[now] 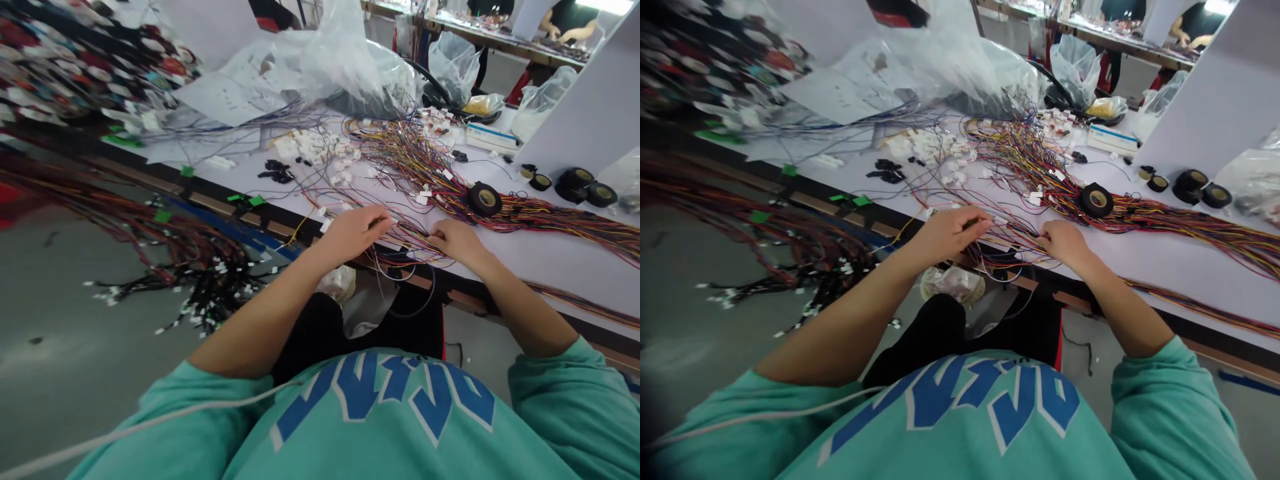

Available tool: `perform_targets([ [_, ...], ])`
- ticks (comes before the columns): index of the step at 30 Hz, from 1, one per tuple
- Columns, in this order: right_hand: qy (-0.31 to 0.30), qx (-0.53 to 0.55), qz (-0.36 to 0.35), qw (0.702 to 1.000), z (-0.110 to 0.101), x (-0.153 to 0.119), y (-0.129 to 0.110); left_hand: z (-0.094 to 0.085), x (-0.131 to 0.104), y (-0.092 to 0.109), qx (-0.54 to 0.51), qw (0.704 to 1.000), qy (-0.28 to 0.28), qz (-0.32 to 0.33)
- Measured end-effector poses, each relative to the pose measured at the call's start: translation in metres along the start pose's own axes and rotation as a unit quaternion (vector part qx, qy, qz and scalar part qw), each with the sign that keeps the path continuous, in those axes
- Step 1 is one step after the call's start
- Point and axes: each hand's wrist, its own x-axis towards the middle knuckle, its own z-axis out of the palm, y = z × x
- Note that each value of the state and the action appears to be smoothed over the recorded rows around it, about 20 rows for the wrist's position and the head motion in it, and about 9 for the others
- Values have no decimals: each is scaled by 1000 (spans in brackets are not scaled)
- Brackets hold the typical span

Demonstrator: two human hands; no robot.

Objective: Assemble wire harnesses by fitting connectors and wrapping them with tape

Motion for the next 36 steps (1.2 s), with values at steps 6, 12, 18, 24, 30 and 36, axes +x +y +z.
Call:
perform_targets([
  [6,18,-31,4,999,7,-1,-8,20,35,18,237,966,-100,-5],
  [12,58,50,54,996,11,0,1,31,21,14,249,963,-98,-26],
  [18,112,64,53,990,23,4,-4,43,7,5,206,976,-66,-31],
  [24,95,53,29,994,26,13,-5,50,4,0,201,979,-38,-27],
  [30,116,283,64,950,21,20,-2,51,3,1,197,980,-26,-27],
  [36,60,543,116,830,14,16,-6,52,0,-1,195,980,-19,-28],
])
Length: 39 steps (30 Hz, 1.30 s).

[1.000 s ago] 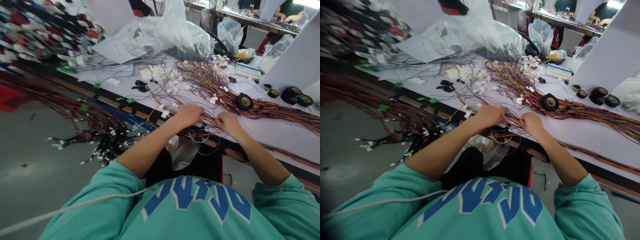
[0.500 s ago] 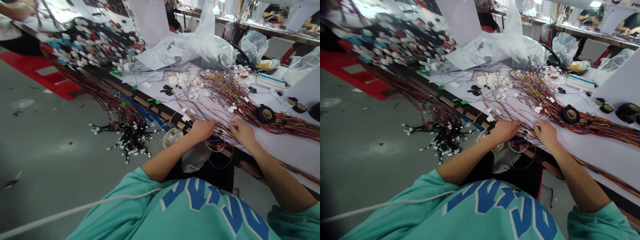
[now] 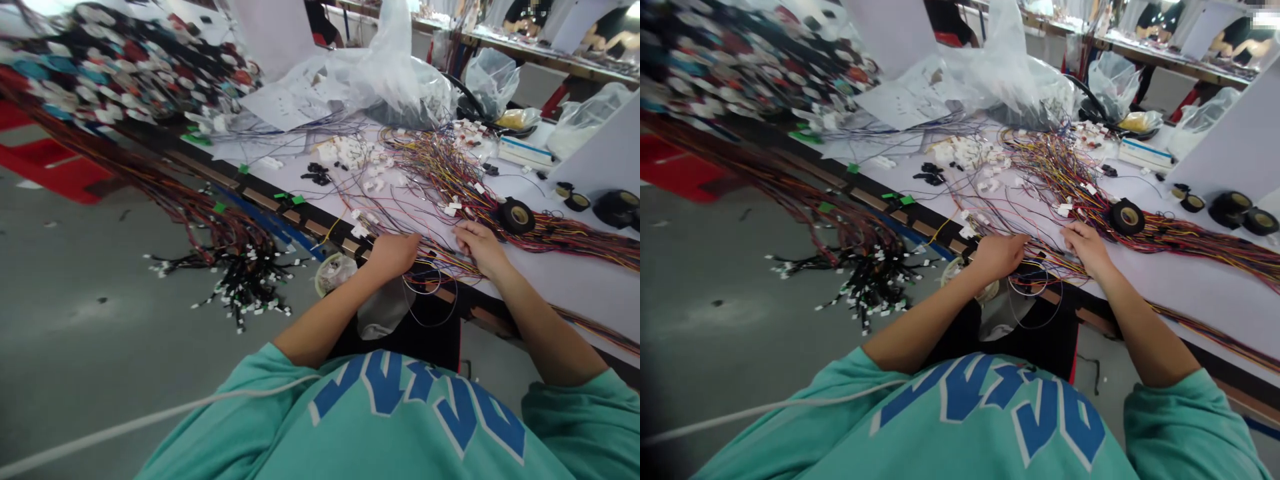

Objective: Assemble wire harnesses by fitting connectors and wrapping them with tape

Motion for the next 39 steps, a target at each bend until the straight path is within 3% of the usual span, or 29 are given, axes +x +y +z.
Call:
perform_targets([
  [5,-89,147,45,984,-7,-1,-6,2,0,-1,5,1000,4,-5],
  [8,-108,152,50,981,-9,0,-5,3,0,-1,6,1000,1,-2],
  [18,-87,-33,-11,996,2,-6,0,2,0,-1,0,1000,6,2],
  [27,-83,-64,14,994,-3,-3,-2,5,-3,-3,7,1000,11,-15],
  [30,-76,-149,-38,985,-3,-2,-1,5,-3,-3,3,1000,13,-8],
  [34,-59,-280,-139,948,1,-2,4,3,-2,-3,-1,1000,4,-1],
  [39,-31,-283,-163,945,4,-3,13,0,-3,-2,-9,1000,0,6],
])
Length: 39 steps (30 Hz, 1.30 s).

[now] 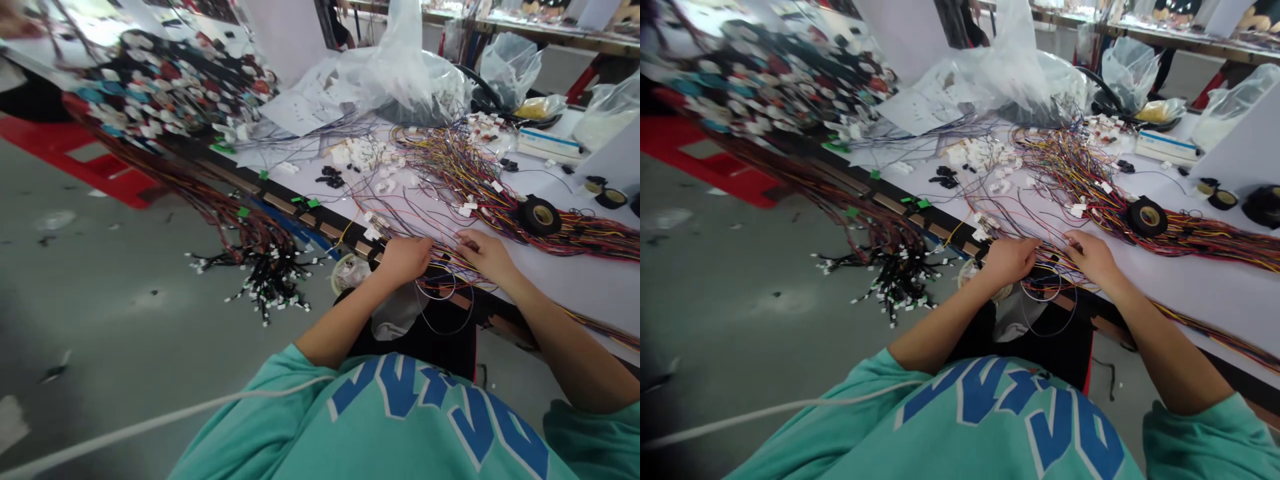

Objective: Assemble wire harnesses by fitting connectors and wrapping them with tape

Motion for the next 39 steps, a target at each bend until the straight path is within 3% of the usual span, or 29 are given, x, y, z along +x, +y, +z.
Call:
perform_targets([
  [4,-1,32,17,999,-2,0,-1,1,-2,-2,-2,1000,4,17],
  [10,-93,134,63,985,-15,1,-10,7,-5,-7,5,999,35,14],
  [13,-102,183,91,974,-19,0,-13,9,-6,-9,3,999,53,15],
  [22,-63,296,188,934,-19,5,-10,7,-7,-10,12,998,50,21],
  [29,-39,301,161,939,-16,5,-5,1,-4,-13,8,995,-2,104],
  [39,77,276,139,948,-7,10,2,-5,-3,-13,30,994,-57,93],
])
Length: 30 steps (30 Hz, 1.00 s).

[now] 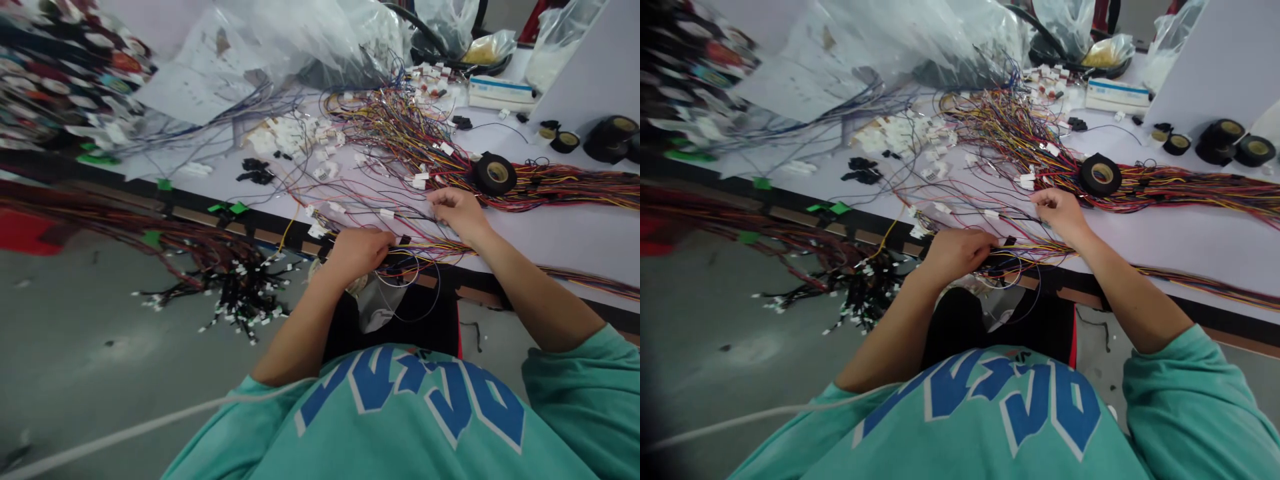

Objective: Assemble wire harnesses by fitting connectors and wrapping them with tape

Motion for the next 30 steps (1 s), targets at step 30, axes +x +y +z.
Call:
perform_targets([
  [30,7,20,-32,999,3,1,1,-29,20,39,27,996,-82,-10],
])
